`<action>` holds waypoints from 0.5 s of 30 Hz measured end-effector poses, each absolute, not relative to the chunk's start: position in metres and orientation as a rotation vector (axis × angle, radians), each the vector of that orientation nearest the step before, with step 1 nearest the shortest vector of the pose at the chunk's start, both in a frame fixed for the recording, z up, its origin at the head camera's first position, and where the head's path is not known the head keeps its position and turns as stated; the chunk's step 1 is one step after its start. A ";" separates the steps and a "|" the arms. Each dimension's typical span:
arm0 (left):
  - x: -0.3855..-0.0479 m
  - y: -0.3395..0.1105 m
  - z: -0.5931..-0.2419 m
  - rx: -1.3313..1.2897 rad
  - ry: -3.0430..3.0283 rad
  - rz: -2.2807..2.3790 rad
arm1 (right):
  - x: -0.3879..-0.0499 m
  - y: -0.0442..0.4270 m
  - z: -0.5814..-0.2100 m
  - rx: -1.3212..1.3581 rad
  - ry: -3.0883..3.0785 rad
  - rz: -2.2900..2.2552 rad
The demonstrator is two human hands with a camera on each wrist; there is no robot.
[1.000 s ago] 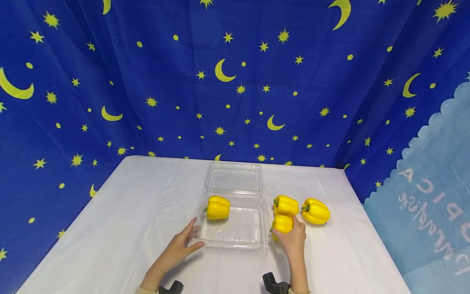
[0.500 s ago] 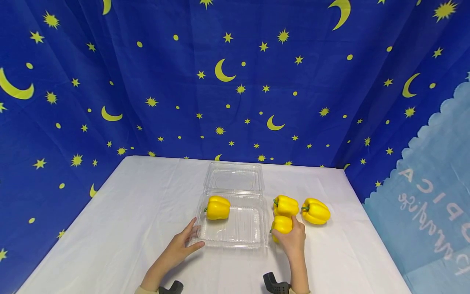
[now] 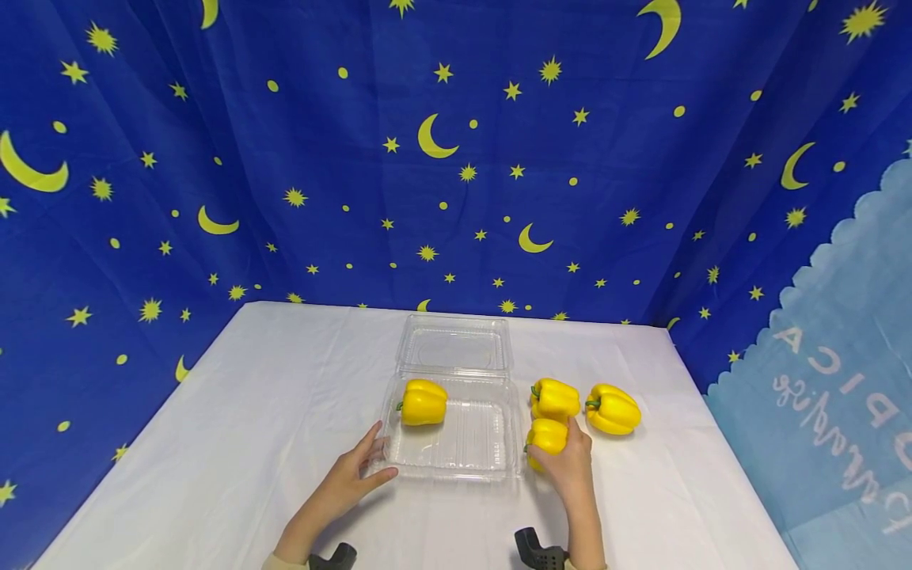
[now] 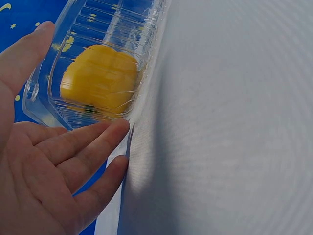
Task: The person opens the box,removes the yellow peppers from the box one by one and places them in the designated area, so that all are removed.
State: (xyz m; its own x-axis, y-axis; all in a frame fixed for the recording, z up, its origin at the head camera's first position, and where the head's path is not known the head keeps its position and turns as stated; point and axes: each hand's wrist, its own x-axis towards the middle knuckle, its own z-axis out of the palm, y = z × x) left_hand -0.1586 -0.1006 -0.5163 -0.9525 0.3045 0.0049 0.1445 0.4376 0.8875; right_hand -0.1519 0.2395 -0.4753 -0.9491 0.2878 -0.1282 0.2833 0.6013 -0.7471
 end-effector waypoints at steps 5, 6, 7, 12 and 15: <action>-0.159 -0.101 -0.518 0.400 2.532 1.528 | -0.150 0.243 -0.470 -0.468 -2.821 1.277; -0.159 -0.102 -0.518 0.400 2.533 1.525 | -0.150 0.244 -0.469 -0.465 -2.822 1.273; -0.159 -0.102 -0.518 0.398 2.534 1.522 | -0.150 0.245 -0.469 -0.462 -2.819 1.270; -0.159 -0.101 -0.517 0.384 2.531 1.533 | -0.150 0.247 -0.468 -0.464 -2.807 1.257; -0.158 -0.101 -0.516 0.384 2.525 1.538 | -0.149 0.246 -0.464 -0.464 -2.787 1.265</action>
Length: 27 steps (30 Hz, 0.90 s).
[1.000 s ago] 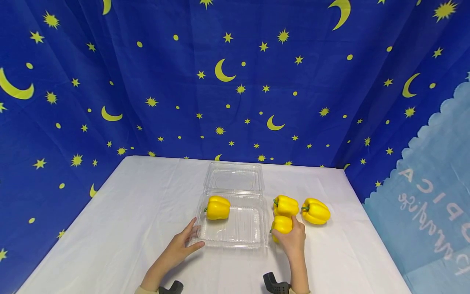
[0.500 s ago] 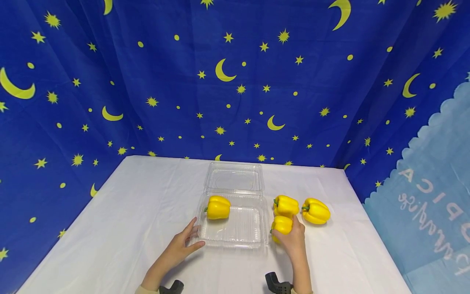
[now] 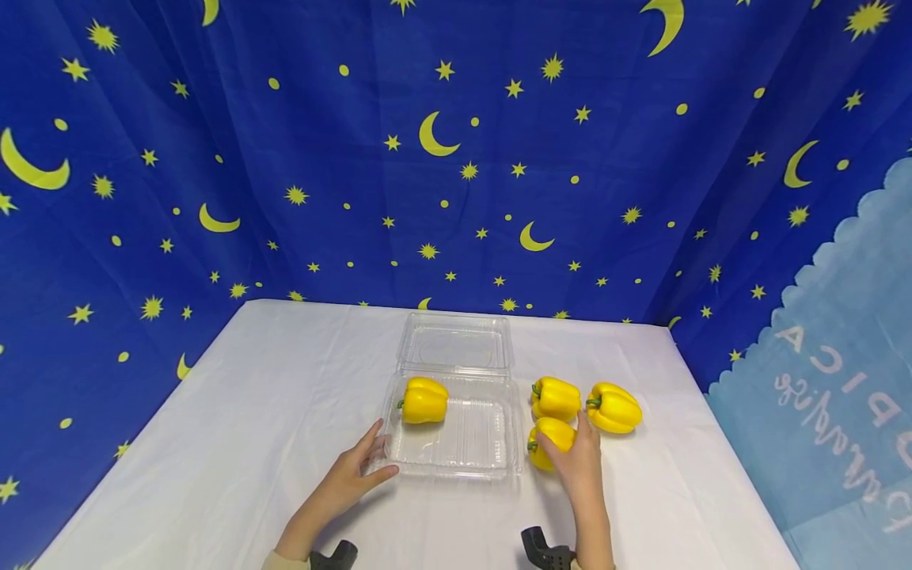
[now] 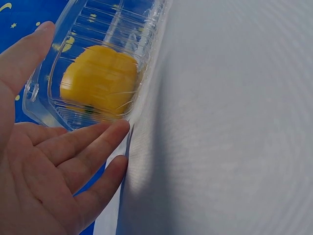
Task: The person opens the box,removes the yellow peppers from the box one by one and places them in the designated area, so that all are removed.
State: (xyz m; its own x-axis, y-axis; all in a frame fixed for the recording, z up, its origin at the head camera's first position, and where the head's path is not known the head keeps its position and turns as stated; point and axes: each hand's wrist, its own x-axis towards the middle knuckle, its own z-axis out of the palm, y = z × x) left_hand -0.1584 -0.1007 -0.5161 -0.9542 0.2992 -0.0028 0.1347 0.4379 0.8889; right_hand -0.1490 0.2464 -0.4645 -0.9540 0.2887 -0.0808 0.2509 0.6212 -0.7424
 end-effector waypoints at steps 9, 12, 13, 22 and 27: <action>-0.159 -0.101 -0.515 0.368 2.509 1.540 | -0.153 0.244 -0.451 -0.409 -2.752 1.238; -0.160 -0.101 -0.515 0.360 2.508 1.531 | -0.157 0.240 -0.449 -0.395 -2.764 1.229; -0.160 -0.101 -0.515 0.361 2.507 1.531 | -0.158 0.239 -0.449 -0.391 -2.768 1.226; -0.159 -0.101 -0.515 0.368 2.515 1.542 | -0.165 0.220 -0.448 -0.290 -2.790 1.140; -0.159 -0.101 -0.515 0.366 2.510 1.540 | -0.169 0.205 -0.450 -0.191 -2.818 1.130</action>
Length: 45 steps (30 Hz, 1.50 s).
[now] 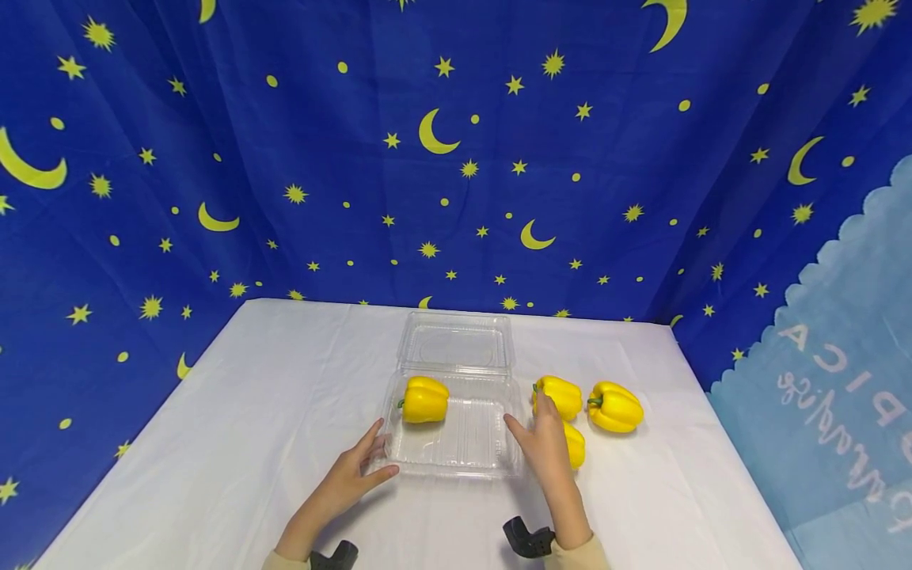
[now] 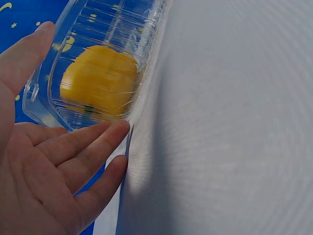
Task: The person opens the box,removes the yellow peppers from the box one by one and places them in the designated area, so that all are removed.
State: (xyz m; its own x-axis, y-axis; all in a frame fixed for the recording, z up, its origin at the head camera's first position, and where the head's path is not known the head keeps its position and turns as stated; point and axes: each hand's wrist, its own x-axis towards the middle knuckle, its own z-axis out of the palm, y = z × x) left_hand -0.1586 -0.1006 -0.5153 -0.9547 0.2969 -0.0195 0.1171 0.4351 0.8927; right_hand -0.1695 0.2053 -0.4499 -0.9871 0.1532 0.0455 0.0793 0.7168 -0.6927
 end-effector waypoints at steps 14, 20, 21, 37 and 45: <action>-0.158 -0.101 -0.515 0.377 2.514 1.538 | -0.184 0.170 -0.455 -0.120 -2.841 1.128; -0.158 -0.101 -0.515 0.381 2.515 1.539 | -0.188 0.159 -0.454 -0.058 -2.812 1.123; -0.158 -0.101 -0.515 0.379 2.514 1.540 | -0.188 0.158 -0.455 -0.055 -2.812 1.122; -0.158 -0.101 -0.515 0.377 2.510 1.542 | -0.191 0.141 -0.461 0.049 -2.771 1.206; -0.157 -0.102 -0.513 0.403 2.515 1.548 | -0.199 0.129 -0.461 0.082 -2.834 1.168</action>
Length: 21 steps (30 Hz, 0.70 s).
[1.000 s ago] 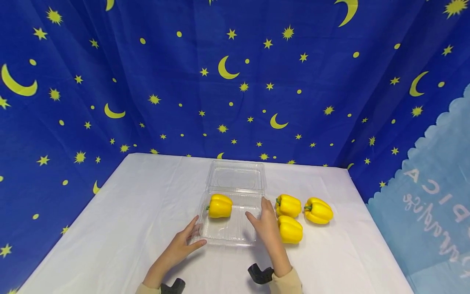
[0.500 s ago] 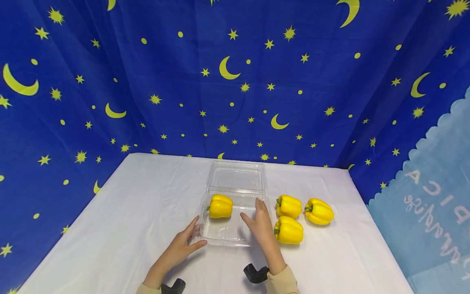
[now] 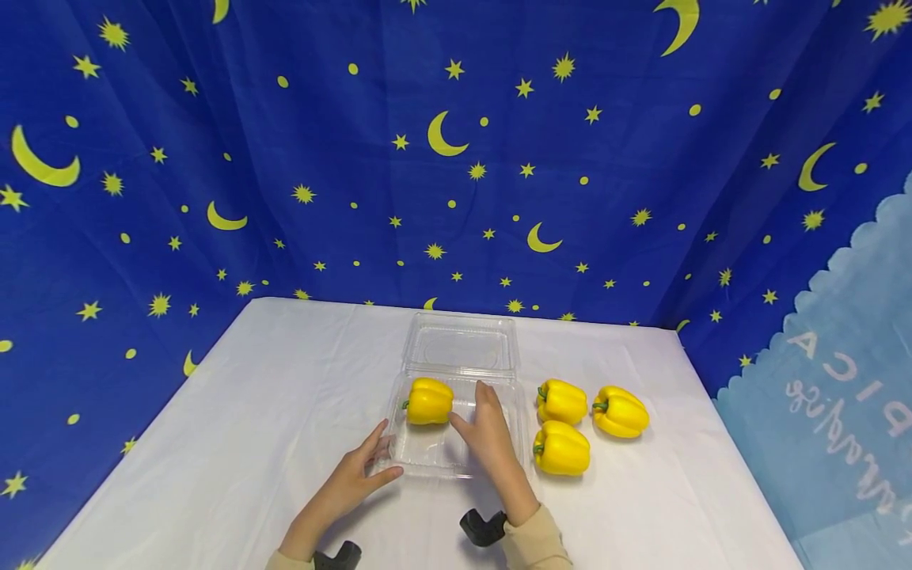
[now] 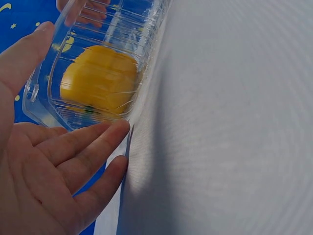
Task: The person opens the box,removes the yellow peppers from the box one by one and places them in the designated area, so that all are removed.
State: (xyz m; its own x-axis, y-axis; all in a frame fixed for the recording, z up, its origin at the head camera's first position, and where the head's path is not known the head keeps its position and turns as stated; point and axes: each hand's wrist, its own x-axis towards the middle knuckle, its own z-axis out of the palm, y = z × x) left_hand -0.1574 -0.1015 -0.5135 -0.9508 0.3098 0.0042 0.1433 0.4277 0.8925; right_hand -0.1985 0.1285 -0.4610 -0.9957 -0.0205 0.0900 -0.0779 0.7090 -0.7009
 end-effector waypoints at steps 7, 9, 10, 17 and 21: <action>-0.157 -0.102 -0.515 0.424 2.523 1.550 | -0.201 0.115 -0.466 0.143 -2.787 1.194; -0.158 -0.102 -0.516 0.433 2.529 1.544 | -0.203 0.112 -0.468 0.159 -2.784 1.203; -0.158 -0.102 -0.516 0.436 2.531 1.542 | -0.204 0.110 -0.469 0.165 -2.782 1.212; -0.158 -0.102 -0.516 0.445 2.526 1.553 | -0.207 0.098 -0.471 0.158 -2.781 1.271; -0.158 -0.102 -0.515 0.444 2.522 1.550 | -0.209 0.093 -0.471 0.165 -2.773 1.288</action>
State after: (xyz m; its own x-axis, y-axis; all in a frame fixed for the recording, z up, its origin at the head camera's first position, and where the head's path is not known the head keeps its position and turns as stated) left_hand -0.1578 -0.1021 -0.5151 -0.9454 0.3246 0.0284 0.1720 0.4229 0.8897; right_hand -0.2088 0.0929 -0.4711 -0.9910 -0.0637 0.1174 -0.1308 0.6410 -0.7563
